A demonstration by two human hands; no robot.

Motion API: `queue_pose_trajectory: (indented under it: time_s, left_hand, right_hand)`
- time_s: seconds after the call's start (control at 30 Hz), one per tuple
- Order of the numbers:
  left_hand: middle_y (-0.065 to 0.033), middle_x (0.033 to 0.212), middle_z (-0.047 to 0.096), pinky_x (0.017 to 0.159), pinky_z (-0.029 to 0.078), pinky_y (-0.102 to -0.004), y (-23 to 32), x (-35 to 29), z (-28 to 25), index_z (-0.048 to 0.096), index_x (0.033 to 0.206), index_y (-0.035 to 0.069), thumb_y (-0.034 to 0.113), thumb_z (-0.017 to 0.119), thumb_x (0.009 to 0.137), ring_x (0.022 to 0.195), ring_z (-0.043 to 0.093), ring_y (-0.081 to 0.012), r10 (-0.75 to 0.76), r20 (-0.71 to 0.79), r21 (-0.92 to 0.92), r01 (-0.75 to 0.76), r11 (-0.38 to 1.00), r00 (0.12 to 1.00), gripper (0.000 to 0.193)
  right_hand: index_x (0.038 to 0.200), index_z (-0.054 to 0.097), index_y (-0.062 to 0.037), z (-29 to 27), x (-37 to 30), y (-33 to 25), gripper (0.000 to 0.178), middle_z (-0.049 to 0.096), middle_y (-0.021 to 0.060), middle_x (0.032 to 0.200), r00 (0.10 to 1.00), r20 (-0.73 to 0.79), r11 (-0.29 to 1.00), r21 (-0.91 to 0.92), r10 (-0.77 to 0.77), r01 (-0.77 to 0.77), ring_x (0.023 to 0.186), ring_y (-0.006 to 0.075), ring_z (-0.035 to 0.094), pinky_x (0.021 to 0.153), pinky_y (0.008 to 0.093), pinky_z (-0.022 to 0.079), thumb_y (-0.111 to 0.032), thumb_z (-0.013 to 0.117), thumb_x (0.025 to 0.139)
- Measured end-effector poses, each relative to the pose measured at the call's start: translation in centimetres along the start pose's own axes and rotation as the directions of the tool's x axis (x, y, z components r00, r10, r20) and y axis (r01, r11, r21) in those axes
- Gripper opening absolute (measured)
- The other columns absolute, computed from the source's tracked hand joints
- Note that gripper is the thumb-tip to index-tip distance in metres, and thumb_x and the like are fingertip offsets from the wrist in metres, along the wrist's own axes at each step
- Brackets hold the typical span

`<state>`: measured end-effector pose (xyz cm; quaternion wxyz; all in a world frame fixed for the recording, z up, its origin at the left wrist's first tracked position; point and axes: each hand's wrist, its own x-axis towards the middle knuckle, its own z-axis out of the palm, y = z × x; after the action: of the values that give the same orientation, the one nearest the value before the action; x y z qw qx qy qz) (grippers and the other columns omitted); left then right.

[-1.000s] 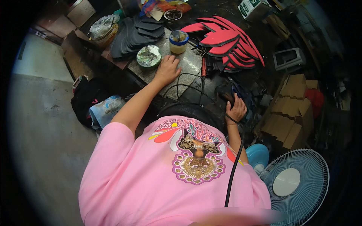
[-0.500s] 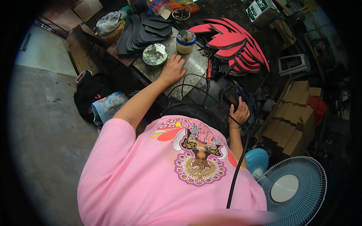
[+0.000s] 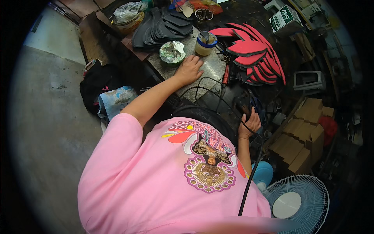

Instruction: The person applies glue to pink and black foam pieces, presses them together, and uses a hot tool to seal the edges. They handle multiple pieces one at a time, stacking finished units on the table.

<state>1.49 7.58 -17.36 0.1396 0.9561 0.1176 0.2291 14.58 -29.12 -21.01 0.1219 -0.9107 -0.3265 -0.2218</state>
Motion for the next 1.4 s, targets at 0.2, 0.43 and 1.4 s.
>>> queue_pose_trajectory:
  time_s: [0.2, 0.43, 1.4]
  left_hand:
    - [-0.0146, 0.108, 0.051, 0.094, 0.044, -0.0420, 1.9, 2.2, -2.6, 0.053, 0.121, 0.006, 0.019, 0.069, 0.080, 0.114, 0.046, -0.0334, -0.154, 0.112, -0.230, 0.177, 0.957, 0.982, 0.045]
    - [-0.0174, 0.122, 0.050, 0.096, 0.044, -0.0433, 1.6, 9.0, -4.5, 0.050, 0.127, 0.009, 0.023, 0.082, 0.066, 0.114, 0.050, -0.0364, -0.020, -0.440, 0.046, 0.044, 0.998, 0.898, 0.070]
    - [-0.0197, 0.124, 0.050, 0.097, 0.044, -0.0454, 2.2, 6.4, -1.7, 0.013, 0.154, 0.010, 0.013, 0.083, 0.058, 0.114, 0.050, -0.0403, -0.189, -0.111, -0.276, 0.152, 0.949, 0.976, 0.118]
  right_hand:
    - [0.139, 0.049, -0.0183, -0.2, 0.1, -0.1, 0.053, 0.061, 0.0074, 0.122, 1.000, 0.004, 1.000, 0.014, -0.002, 0.002, 0.117, 0.0292, 0.054, 0.099, 0.0489, 0.037, -0.037, 0.058, 0.091]
    - [0.142, 0.047, -0.0193, -0.1, -0.1, 0.1, 0.055, 0.060, 0.0060, 0.126, 0.999, 0.037, 0.999, -0.049, -0.019, 0.021, 0.118, 0.0275, 0.053, 0.099, 0.0504, 0.037, -0.037, 0.057, 0.091]
    - [0.147, 0.024, -0.0049, -1.4, 21.4, -17.4, 0.086, 0.037, 0.0289, 0.143, 0.690, 0.420, 0.784, 0.501, -0.590, 0.366, 0.123, 0.0431, 0.050, 0.095, 0.0477, 0.049, -0.005, 0.067, 0.073]
